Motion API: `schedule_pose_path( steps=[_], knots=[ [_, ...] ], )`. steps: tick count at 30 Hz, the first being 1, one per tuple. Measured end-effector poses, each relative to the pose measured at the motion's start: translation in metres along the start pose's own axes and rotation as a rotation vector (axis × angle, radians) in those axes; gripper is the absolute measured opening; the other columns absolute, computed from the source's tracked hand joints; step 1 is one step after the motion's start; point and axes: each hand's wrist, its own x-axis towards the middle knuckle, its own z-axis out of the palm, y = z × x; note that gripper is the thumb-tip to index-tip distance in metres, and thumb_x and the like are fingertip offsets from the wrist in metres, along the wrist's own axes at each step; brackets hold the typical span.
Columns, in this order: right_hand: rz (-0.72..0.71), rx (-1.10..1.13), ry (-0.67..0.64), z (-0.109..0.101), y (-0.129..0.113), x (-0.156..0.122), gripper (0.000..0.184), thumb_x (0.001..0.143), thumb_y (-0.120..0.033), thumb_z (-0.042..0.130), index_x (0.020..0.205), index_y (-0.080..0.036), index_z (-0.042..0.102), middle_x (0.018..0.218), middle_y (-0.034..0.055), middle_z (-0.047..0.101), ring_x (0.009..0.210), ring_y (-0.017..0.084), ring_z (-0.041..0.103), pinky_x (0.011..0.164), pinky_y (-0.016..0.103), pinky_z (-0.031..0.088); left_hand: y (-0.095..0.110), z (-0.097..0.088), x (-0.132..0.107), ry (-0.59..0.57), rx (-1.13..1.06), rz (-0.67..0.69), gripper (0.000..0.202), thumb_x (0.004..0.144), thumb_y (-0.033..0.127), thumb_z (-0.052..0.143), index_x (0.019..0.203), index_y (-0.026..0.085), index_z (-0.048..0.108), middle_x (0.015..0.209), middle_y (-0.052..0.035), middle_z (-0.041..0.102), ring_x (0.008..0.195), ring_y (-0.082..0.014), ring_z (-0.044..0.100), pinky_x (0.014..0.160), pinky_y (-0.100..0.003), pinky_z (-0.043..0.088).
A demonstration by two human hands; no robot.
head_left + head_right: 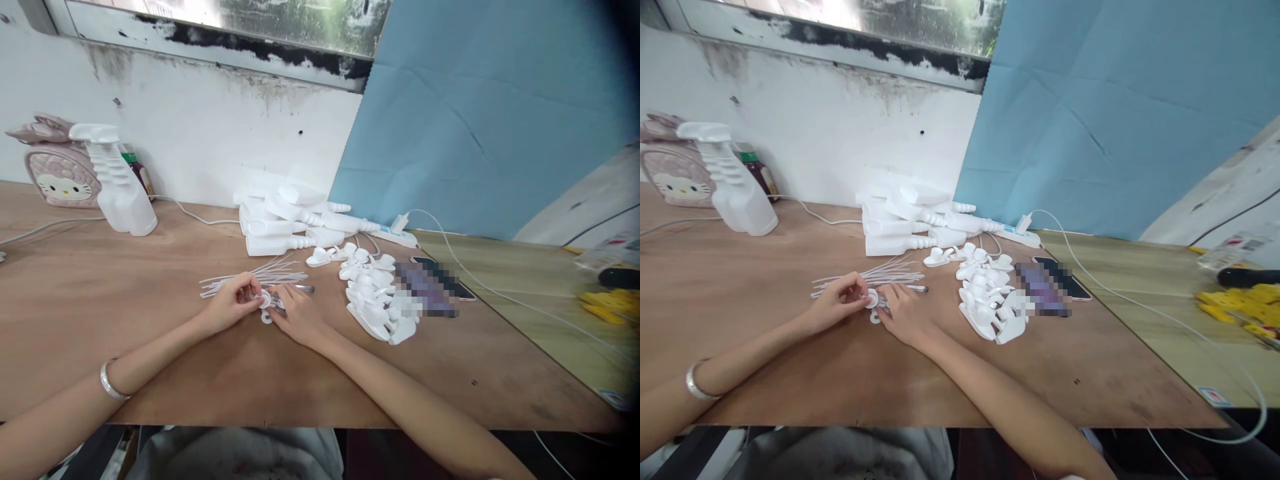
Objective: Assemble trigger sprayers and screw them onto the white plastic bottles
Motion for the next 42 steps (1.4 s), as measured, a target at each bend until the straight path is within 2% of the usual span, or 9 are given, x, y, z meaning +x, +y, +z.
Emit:
schedule_pose_path(
  steps=[5, 9, 14, 21, 26, 29, 34, 42],
  knots=[
    [0.006, -0.014, 0.000, 0.000, 0.000, -0.001, 0.025, 0.077, -0.017, 0.055, 0.101, -0.018, 0.049, 0.098, 0.0070, 0.059, 0.093, 0.022, 0.054, 0.080, 0.035, 0.044, 0.011, -0.007, -0.002, -0.026, 0.233, 0.135, 0.011, 0.078, 0.022, 0.048, 0.083, 0.018, 0.057, 0.087, -0.0042, 0.051, 0.074, -0.0147, 0.049, 0.069, -0.027, 0.039],
    [0.010, -0.020, 0.003, 0.000, 0.000, -0.001, 0.025, 0.077, -0.018, 0.055, 0.101, -0.018, 0.049, 0.098, 0.0072, 0.059, 0.093, 0.022, 0.054, 0.080, 0.035, 0.044, 0.013, -0.006, -0.003, -0.005, 0.383, 0.179, 0.016, 0.081, 0.022, 0.045, 0.089, 0.018, 0.059, 0.087, -0.0060, 0.052, 0.075, -0.0164, 0.049, 0.068, -0.028, 0.038],
    [0.014, -0.019, 0.020, 0.000, 0.000, 0.000, 0.024, 0.077, -0.018, 0.055, 0.100, -0.018, 0.049, 0.097, 0.0075, 0.060, 0.092, 0.022, 0.054, 0.078, 0.035, 0.044, 0.008, -0.005, -0.003, 0.041, 0.516, 0.233, 0.018, 0.083, 0.026, 0.044, 0.087, 0.019, 0.060, 0.085, -0.0062, 0.054, 0.076, -0.0170, 0.049, 0.066, -0.028, 0.036],
    [-0.010, 0.025, 0.076, -0.001, 0.000, -0.002, 0.022, 0.078, -0.019, 0.053, 0.099, -0.018, 0.049, 0.095, 0.0066, 0.061, 0.088, 0.020, 0.057, 0.076, 0.033, 0.046, 0.008, -0.005, -0.003, 0.009, 0.541, 0.295, 0.022, 0.079, 0.032, 0.052, 0.094, 0.018, 0.055, 0.092, -0.0082, 0.055, 0.082, -0.0198, 0.052, 0.069, -0.031, 0.038],
    [-0.035, 0.073, 0.212, -0.001, -0.003, -0.005, 0.037, 0.080, -0.023, 0.050, 0.115, -0.018, 0.037, 0.101, 0.0083, 0.059, 0.091, 0.018, 0.057, 0.078, 0.032, 0.046, 0.012, -0.009, -0.004, 0.101, 0.407, 0.401, 0.017, 0.081, 0.028, 0.053, 0.093, 0.016, 0.050, 0.099, -0.0098, 0.058, 0.091, -0.0199, 0.053, 0.079, -0.033, 0.040],
    [-0.093, 0.077, 0.259, 0.001, -0.002, -0.007, 0.031, 0.080, -0.024, 0.049, 0.110, -0.021, 0.040, 0.099, 0.0068, 0.061, 0.089, 0.017, 0.059, 0.077, 0.031, 0.046, 0.011, -0.010, -0.005, 0.121, 0.373, 0.436, 0.014, 0.083, 0.027, 0.051, 0.093, 0.017, 0.051, 0.101, -0.0094, 0.060, 0.094, -0.0191, 0.054, 0.082, -0.033, 0.040],
    [-0.155, 0.068, 0.257, 0.005, 0.001, -0.007, 0.019, 0.078, -0.023, 0.050, 0.096, -0.022, 0.046, 0.084, 0.0033, 0.062, 0.078, 0.016, 0.060, 0.070, 0.029, 0.047, 0.007, -0.011, -0.005, 0.073, 0.421, 0.432, 0.015, 0.083, 0.029, 0.050, 0.092, 0.018, 0.054, 0.098, -0.0088, 0.061, 0.092, -0.0190, 0.055, 0.082, -0.034, 0.039],
    [-0.176, 0.042, 0.195, 0.002, -0.004, -0.005, 0.015, 0.077, -0.022, 0.049, 0.092, -0.020, 0.047, 0.080, 0.0027, 0.061, 0.073, 0.016, 0.058, 0.067, 0.027, 0.046, 0.008, -0.013, -0.004, 0.045, 0.490, 0.485, 0.012, 0.082, 0.028, 0.051, 0.083, 0.017, 0.055, 0.092, -0.0074, 0.060, 0.083, -0.0163, 0.054, 0.079, -0.031, 0.037]
  ],
)
